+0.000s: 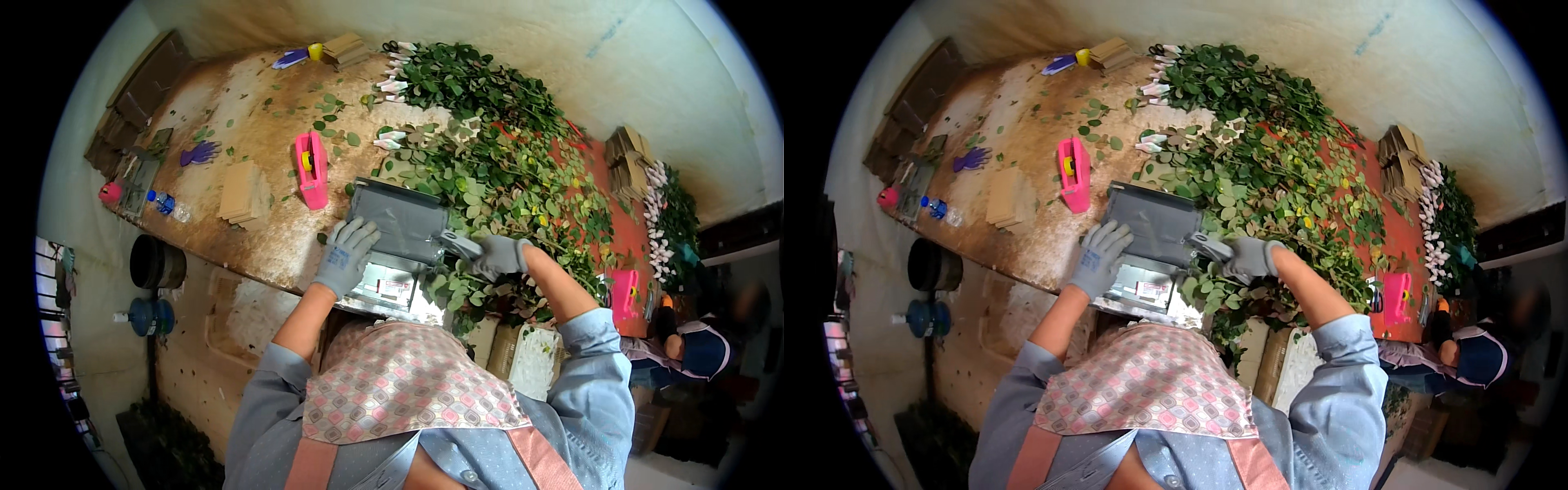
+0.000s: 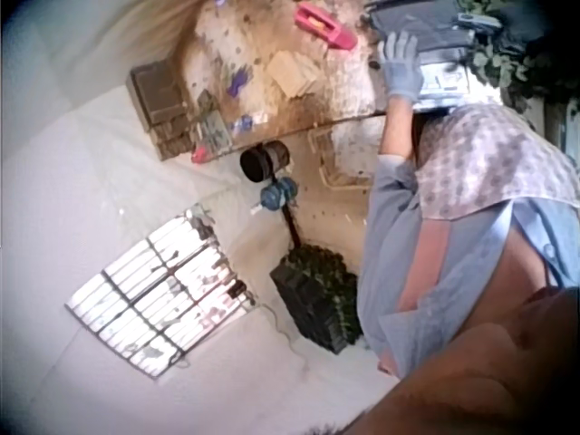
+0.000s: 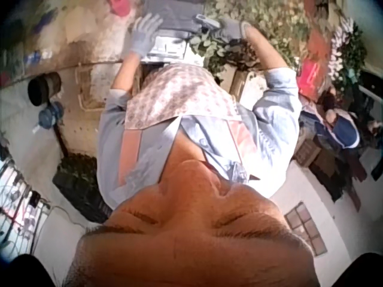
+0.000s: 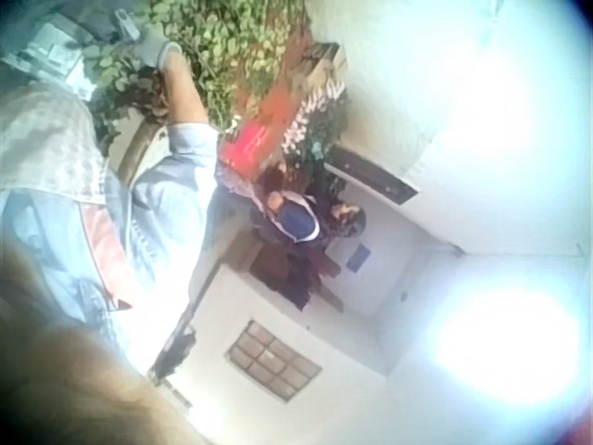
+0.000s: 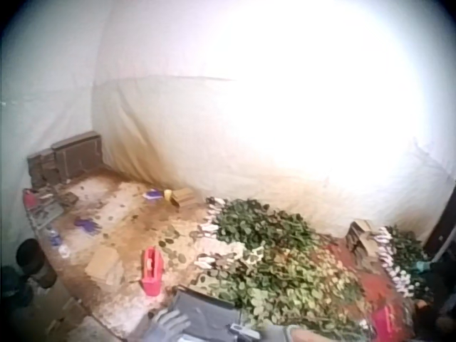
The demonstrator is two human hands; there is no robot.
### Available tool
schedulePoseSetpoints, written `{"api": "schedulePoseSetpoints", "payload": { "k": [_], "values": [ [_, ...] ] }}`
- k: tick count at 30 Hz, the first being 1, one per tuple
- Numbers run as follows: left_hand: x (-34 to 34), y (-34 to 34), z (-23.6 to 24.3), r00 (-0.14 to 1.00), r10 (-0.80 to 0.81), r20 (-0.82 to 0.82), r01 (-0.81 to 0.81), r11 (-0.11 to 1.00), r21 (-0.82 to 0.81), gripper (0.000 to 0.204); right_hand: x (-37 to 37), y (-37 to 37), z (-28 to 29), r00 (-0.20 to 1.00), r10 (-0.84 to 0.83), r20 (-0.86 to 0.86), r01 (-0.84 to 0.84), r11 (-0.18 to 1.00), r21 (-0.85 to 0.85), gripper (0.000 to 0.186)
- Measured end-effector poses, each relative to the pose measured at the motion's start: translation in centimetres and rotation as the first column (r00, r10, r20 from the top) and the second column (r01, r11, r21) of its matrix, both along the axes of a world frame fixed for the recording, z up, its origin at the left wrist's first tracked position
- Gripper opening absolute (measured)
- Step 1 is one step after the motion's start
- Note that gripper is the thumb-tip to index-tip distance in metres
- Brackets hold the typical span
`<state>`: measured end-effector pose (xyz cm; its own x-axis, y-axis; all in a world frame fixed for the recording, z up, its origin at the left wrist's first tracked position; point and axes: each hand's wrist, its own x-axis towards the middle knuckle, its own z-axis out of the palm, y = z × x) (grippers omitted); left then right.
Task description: The person arranges white flower buds and green leaves into a gray rectangular container. They place the leaves at the bottom and then carefully position the flower buds on top. The person uses a pink tape dispenser to secure the arrangement with tape. The workspace is cluttered with leaves and other materials.
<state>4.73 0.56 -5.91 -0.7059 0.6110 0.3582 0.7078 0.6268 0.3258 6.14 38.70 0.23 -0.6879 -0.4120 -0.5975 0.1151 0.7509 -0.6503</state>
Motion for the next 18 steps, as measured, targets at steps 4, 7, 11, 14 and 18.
{"api": "schedulePoseSetpoints", "payload": {
  "k": [4, 7, 11, 14, 18],
  "values": [
    [2.6, 0.6, 2.0, 0.996, 0.080, 0.029, -0.081, 0.996, 0.022, 0.048, 2.4, 1.5, 5.8, 0.999, -0.052, -0.003, 0.051, 0.979, 0.198, 0.048],
    [7.1, 1.3, 4.1, 0.981, 0.116, 0.154, -0.148, 0.965, 0.215, 0.054, 5.1, -4.0, 10.3, 0.951, -0.110, -0.288, 0.182, 0.955, 0.235, 0.064],
    [11.6, 1.8, 5.6, 0.460, -0.445, 0.768, -0.525, 0.561, 0.640, 0.058, 8.0, -14.1, 9.1, 0.765, -0.010, -0.644, -0.169, 0.962, -0.215, 0.104],
    [10.4, 0.0, 6.2, 0.332, -0.612, 0.718, -0.771, 0.262, 0.580, 0.048, 10.1, -18.9, 5.9, 0.717, 0.014, -0.697, -0.249, 0.939, -0.237, 0.092],
    [7.5, -9.4, 0.1, 0.303, -0.176, 0.937, -0.763, 0.544, 0.349, 0.039, 10.1, -18.7, 5.1, 0.848, -0.230, -0.477, -0.037, 0.872, -0.487, 0.048]
  ]
}}
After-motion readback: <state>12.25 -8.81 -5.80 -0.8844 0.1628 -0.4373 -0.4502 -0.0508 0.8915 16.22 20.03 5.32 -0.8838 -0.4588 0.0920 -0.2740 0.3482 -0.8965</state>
